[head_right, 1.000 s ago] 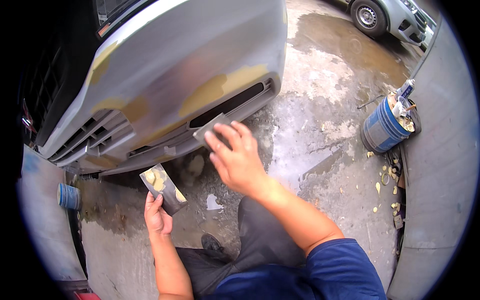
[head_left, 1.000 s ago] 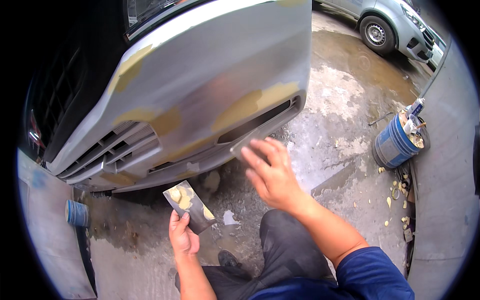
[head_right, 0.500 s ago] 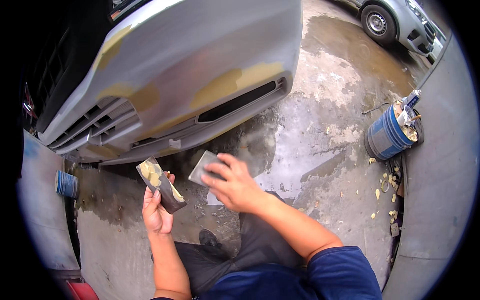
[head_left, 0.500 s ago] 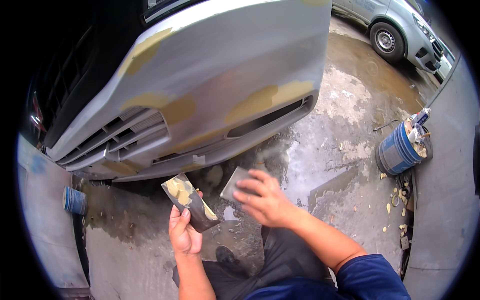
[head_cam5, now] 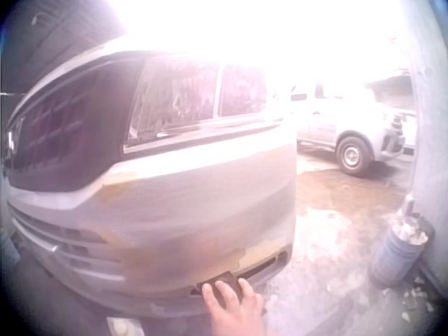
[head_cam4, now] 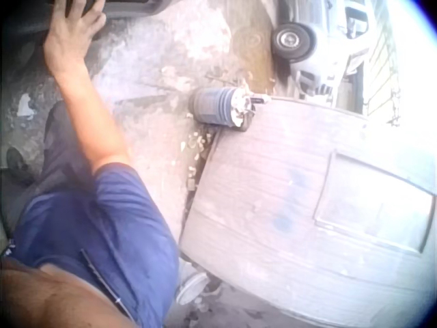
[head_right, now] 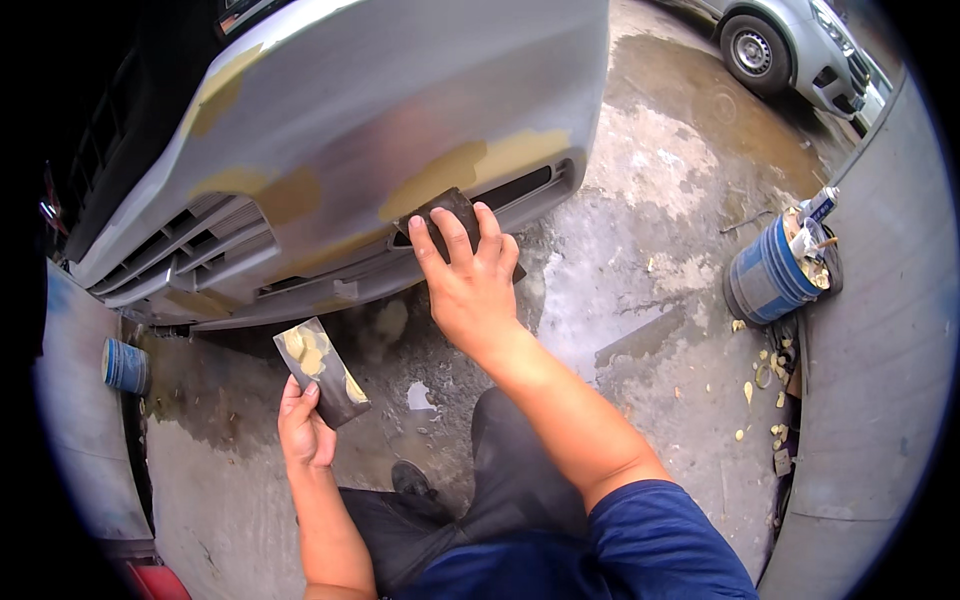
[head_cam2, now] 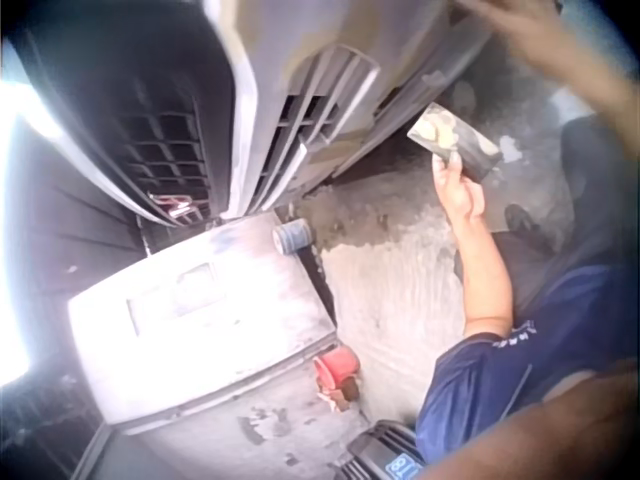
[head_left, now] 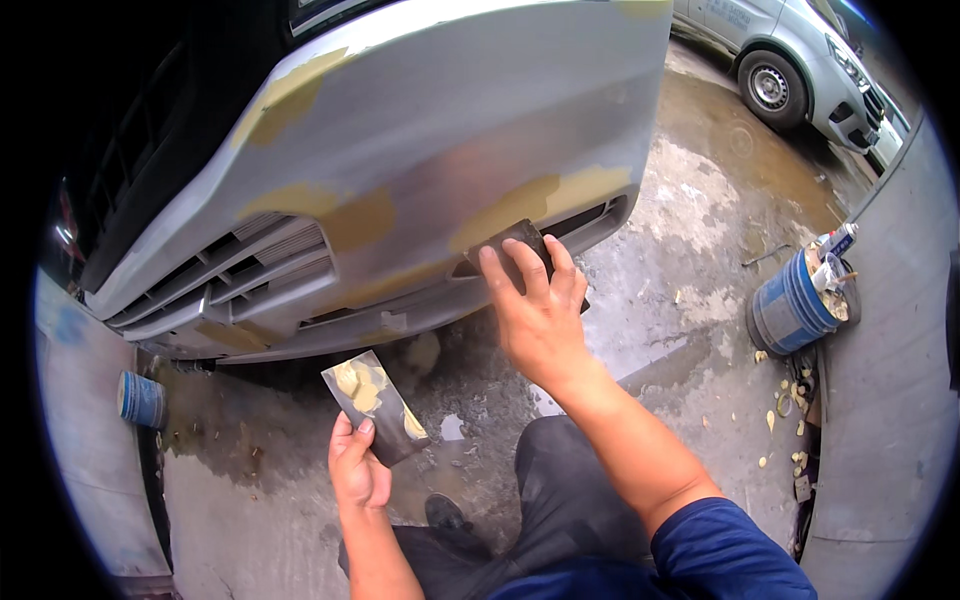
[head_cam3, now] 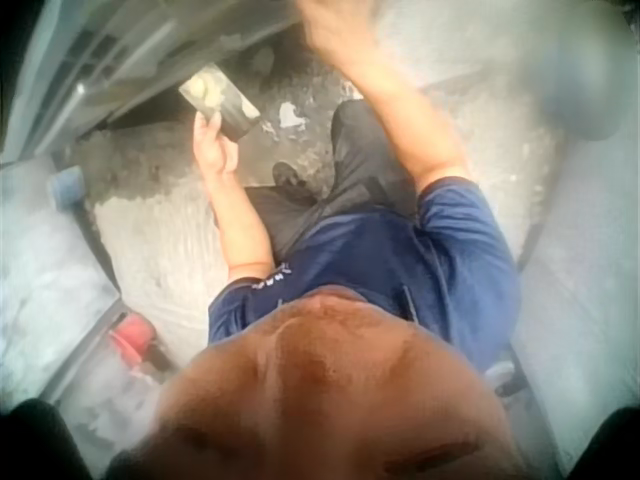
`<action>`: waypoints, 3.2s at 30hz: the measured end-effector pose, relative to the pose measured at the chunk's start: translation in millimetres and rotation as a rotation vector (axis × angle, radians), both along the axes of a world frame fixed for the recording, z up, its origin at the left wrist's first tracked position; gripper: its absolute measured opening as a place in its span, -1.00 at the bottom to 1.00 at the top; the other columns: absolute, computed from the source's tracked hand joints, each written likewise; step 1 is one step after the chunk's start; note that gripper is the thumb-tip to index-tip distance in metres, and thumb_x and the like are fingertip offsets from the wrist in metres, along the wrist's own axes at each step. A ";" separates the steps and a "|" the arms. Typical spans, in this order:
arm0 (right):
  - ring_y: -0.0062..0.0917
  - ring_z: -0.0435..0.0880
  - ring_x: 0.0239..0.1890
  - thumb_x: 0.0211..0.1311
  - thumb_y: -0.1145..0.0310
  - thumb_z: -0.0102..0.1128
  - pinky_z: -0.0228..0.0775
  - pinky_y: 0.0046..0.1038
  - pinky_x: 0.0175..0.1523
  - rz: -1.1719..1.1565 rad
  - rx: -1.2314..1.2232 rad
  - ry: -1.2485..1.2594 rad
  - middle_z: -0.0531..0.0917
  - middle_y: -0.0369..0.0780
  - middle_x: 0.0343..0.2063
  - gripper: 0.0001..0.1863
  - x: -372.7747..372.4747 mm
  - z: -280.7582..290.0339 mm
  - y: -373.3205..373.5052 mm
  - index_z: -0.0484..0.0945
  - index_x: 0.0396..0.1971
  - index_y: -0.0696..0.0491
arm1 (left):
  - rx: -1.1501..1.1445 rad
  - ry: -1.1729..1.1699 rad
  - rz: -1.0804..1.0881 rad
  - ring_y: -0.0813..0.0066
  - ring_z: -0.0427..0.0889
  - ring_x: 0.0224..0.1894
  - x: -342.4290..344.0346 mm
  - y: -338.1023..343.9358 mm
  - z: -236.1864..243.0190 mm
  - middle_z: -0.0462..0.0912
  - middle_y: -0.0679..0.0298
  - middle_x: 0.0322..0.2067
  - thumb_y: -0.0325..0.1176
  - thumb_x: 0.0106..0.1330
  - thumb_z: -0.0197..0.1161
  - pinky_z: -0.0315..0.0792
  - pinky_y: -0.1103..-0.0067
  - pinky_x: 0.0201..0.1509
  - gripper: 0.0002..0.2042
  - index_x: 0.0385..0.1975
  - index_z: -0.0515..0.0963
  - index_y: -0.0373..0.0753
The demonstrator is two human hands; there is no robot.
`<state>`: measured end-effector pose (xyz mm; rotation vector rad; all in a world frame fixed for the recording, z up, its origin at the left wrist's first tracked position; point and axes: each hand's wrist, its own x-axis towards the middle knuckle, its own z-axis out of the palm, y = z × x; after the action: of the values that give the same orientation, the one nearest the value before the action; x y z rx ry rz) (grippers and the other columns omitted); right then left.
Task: The person applies a beige body filler to the rear bumper of a silver car using a metal spreader. They smooth the filler over the surface and into the contours of the bumper vents.
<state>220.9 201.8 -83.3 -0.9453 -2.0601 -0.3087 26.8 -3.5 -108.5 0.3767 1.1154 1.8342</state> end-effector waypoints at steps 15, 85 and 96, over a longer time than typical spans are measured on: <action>0.00 0.25 0.23 0.00 0.47 0.16 0.18 -0.03 0.08 -0.010 -0.010 0.011 0.37 -0.18 0.18 -0.39 -7.8 0.9 -4.2 0.47 0.19 -0.01 | 0.000 0.018 0.004 0.35 0.56 0.11 0.8 4.7 -3.2 0.59 0.18 0.06 -0.57 0.34 0.11 0.38 0.38 0.29 -0.63 0.15 0.42 -0.32; 0.01 0.21 0.28 0.23 0.43 0.20 0.15 0.06 0.27 0.035 -0.113 0.084 0.34 -0.18 0.25 -0.48 69.1 46.3 55.5 0.43 0.22 -0.06 | -0.018 0.367 0.158 0.54 0.55 -0.02 25.7 16.2 -15.7 0.62 0.24 -0.05 -0.59 0.37 0.10 0.36 0.58 0.19 -0.74 0.04 0.49 -0.39; 0.05 0.27 0.24 0.22 0.42 0.18 0.18 0.08 0.21 0.026 -0.026 0.019 0.40 -0.19 0.20 -0.53 72.3 53.1 55.7 0.48 0.17 -0.06 | -0.035 0.354 0.147 0.53 0.56 -0.01 26.9 17.7 -18.1 0.62 0.23 -0.04 -0.59 0.37 0.12 0.36 0.56 0.20 -0.73 0.05 0.49 -0.39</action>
<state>293.2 257.5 -30.2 -0.9331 -2.0617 -0.2595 53.6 14.2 -126.5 0.6312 1.4463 1.9199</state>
